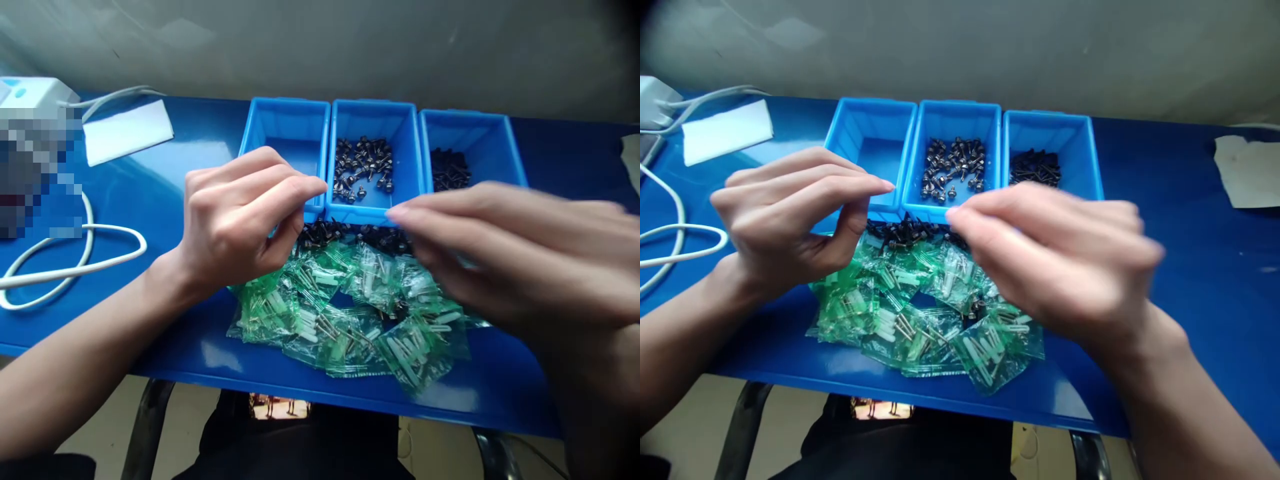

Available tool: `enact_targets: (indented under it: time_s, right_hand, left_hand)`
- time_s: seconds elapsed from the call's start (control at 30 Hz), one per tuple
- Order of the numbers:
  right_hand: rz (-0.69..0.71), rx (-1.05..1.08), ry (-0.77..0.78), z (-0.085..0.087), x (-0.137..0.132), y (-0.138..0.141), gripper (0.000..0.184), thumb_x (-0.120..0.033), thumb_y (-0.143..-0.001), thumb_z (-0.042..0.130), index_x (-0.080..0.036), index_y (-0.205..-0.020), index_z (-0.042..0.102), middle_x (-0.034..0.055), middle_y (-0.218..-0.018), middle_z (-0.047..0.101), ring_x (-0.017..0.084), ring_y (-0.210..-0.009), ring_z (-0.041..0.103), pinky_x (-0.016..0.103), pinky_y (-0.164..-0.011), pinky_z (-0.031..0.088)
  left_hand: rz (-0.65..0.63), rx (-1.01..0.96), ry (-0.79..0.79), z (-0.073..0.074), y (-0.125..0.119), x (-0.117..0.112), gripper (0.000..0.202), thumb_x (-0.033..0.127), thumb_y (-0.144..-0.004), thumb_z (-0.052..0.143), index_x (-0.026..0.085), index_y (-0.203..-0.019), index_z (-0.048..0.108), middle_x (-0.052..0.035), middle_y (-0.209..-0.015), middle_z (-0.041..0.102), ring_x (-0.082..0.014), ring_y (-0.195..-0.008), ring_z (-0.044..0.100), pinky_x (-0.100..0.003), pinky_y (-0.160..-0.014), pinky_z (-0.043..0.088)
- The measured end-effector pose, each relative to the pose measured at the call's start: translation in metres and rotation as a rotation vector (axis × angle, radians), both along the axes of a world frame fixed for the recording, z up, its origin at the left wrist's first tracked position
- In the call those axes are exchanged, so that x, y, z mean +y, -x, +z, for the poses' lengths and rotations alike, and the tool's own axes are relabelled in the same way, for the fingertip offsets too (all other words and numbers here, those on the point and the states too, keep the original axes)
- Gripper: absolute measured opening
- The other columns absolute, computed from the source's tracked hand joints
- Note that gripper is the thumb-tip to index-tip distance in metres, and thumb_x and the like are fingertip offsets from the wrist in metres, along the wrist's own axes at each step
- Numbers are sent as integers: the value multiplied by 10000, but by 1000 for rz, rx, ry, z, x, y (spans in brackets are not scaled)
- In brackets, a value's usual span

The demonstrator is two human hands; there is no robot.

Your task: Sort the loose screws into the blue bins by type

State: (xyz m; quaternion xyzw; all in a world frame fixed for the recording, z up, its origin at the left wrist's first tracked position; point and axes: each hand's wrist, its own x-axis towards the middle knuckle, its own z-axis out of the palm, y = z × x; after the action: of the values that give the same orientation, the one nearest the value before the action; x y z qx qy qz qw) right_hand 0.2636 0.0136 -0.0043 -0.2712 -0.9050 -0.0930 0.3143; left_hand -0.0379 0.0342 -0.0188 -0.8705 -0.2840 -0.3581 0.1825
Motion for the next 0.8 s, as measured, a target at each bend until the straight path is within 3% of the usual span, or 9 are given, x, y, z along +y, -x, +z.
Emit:
enact_targets:
  time_s: [0.07,0.13,0.23,0.4,0.6,0.8]
  right_hand:
    - [61,-152,-84,-1,-2,14,260,-56,-1000,680,-128,-1241,750,95,-1137,827,200,-908,784,331,-653,541]
    - [65,-303,-128,-3,-3,25,301,-29,-1046,562,-118,-1280,728,74,-1174,829,177,-858,780,322,-570,491]
    - [47,-434,-158,-5,-1,33,322,-16,-1053,518,-114,-1258,747,66,-1146,832,158,-795,756,339,-520,422]
    - [15,-468,-170,-6,1,34,299,-18,-1051,509,-112,-1147,777,77,-1052,824,170,-766,736,346,-536,405]
    - [33,-432,-221,-8,1,34,244,-4,-1011,580,-122,-1044,792,74,-1119,831,143,-721,718,324,-508,370]
    - [54,-419,-244,-10,3,34,175,-32,-1003,624,-124,-991,772,73,-1000,819,152,-746,722,301,-536,419]
  left_hand:
    - [4,-7,1,0,0,-1,246,111,-963,601,187,-1133,761,-13,-916,802,-195,-850,772,-323,-701,626]
    - [3,-12,23,0,-1,-2,262,106,-959,589,154,-1140,772,-43,-929,801,-223,-865,775,-357,-726,631]
    - [-19,-17,39,0,-2,-3,273,106,-950,586,120,-1141,780,-77,-928,799,-255,-865,777,-396,-728,632]
    - [-23,0,45,1,-2,-2,286,106,-951,577,153,-1151,776,-84,-925,804,-272,-847,771,-430,-701,616]
    - [-20,-43,0,-1,-4,-1,258,104,-959,571,146,-1095,786,-59,-889,795,-237,-809,757,-378,-693,617]
    - [0,-13,6,-1,-2,-2,258,97,-985,571,152,-1125,780,-37,-934,800,-202,-862,760,-341,-735,610]
